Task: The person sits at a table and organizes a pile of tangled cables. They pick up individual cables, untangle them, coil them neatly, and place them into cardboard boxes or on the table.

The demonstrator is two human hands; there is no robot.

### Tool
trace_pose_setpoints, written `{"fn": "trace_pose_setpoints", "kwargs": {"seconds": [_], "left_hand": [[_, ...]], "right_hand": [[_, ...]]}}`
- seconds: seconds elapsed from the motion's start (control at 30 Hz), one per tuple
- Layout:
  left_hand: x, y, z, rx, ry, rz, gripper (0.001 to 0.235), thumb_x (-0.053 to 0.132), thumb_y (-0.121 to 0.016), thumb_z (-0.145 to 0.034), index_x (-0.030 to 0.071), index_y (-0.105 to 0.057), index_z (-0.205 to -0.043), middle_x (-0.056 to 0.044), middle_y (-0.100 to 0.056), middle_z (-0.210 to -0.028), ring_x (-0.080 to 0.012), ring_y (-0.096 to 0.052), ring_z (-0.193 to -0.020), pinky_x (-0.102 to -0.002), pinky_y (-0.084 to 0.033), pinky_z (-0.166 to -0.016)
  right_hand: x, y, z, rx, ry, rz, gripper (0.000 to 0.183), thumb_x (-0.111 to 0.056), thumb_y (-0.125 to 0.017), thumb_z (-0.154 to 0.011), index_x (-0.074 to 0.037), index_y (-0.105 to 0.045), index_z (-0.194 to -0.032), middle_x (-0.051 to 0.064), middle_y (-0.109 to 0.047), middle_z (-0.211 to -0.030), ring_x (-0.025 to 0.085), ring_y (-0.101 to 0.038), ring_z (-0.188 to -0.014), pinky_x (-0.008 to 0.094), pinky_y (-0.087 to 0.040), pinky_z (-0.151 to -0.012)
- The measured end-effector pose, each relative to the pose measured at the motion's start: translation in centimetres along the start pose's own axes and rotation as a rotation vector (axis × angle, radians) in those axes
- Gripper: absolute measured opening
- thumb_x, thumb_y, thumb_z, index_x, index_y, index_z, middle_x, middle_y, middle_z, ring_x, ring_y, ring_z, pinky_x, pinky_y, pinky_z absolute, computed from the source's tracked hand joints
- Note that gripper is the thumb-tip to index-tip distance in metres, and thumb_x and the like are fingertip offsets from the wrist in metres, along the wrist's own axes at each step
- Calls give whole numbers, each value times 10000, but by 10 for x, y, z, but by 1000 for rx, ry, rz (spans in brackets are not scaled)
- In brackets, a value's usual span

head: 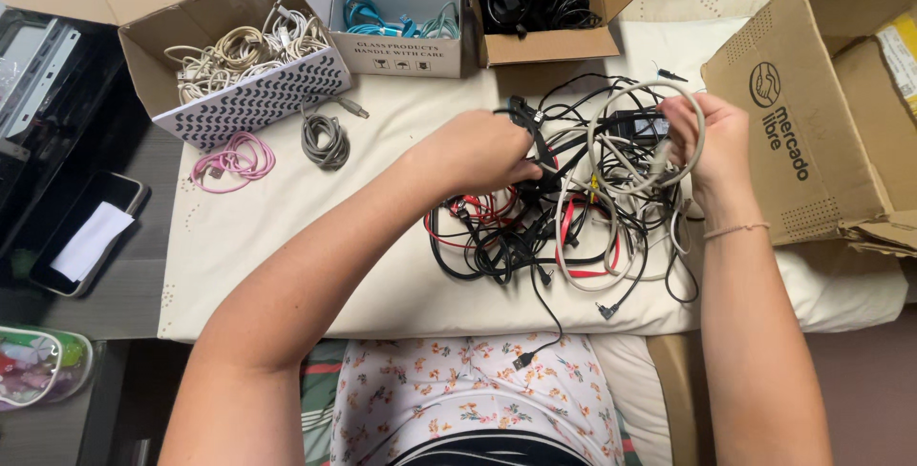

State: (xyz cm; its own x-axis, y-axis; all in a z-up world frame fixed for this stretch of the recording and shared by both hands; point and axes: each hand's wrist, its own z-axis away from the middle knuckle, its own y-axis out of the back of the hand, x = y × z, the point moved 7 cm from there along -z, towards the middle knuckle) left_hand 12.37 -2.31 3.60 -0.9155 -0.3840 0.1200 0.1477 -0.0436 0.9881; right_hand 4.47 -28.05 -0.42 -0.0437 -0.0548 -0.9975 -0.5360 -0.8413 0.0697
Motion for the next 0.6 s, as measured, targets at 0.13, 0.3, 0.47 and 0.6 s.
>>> {"fn": "trace_pose_setpoints", "kwargs": {"seconds": [0.13, 0.3, 0.47, 0.6], "left_hand": [[14, 5, 12, -255, 86, 267, 438, 390, -511, -1057, 16, -637, -866, -187, -694, -825, -399, -634, -776, -487, -457, -686], [14, 6, 1, -149, 140, 575, 317, 297, -457, -1029, 60, -519, -828, -102, -636, -780, -266, -555, -715, -445, -410, -661], [1, 1, -14, 67, 161, 840, 351, 304, -487, -973, 122, -673, -736, -52, -652, -574, -302, -693, -656, -403, -535, -696], [5, 25, 7, 146, 171, 951, 316, 316, -508, -933, 124, -678, -748, -51, -594, -544, -267, -632, -617, -361, -552, -697]], "right_hand": [[-16, -8, 2, -20, -242, -92, 194, -267, -555, -1117, -107, -661, -1088, 6, -625, -753, 54, -555, -587, 159, -495, -534], [-64, -8, 23, 305, 490, 377, 259, -233, -495, -1114, -20, -575, -1237, 115, -619, -1181, 217, -580, -1083, 341, -470, -955], [-92, -88, 88, 9, 740, 698, 591, -544, -527, -1099, -36, -541, -1402, 168, -538, -1373, 381, -380, -1371, 579, -139, -1170], [-71, -97, 80, -18, 672, 789, 363, -373, -500, -1141, -120, -585, -1386, 99, -577, -1375, 329, -382, -1410, 605, -98, -1164]]}}
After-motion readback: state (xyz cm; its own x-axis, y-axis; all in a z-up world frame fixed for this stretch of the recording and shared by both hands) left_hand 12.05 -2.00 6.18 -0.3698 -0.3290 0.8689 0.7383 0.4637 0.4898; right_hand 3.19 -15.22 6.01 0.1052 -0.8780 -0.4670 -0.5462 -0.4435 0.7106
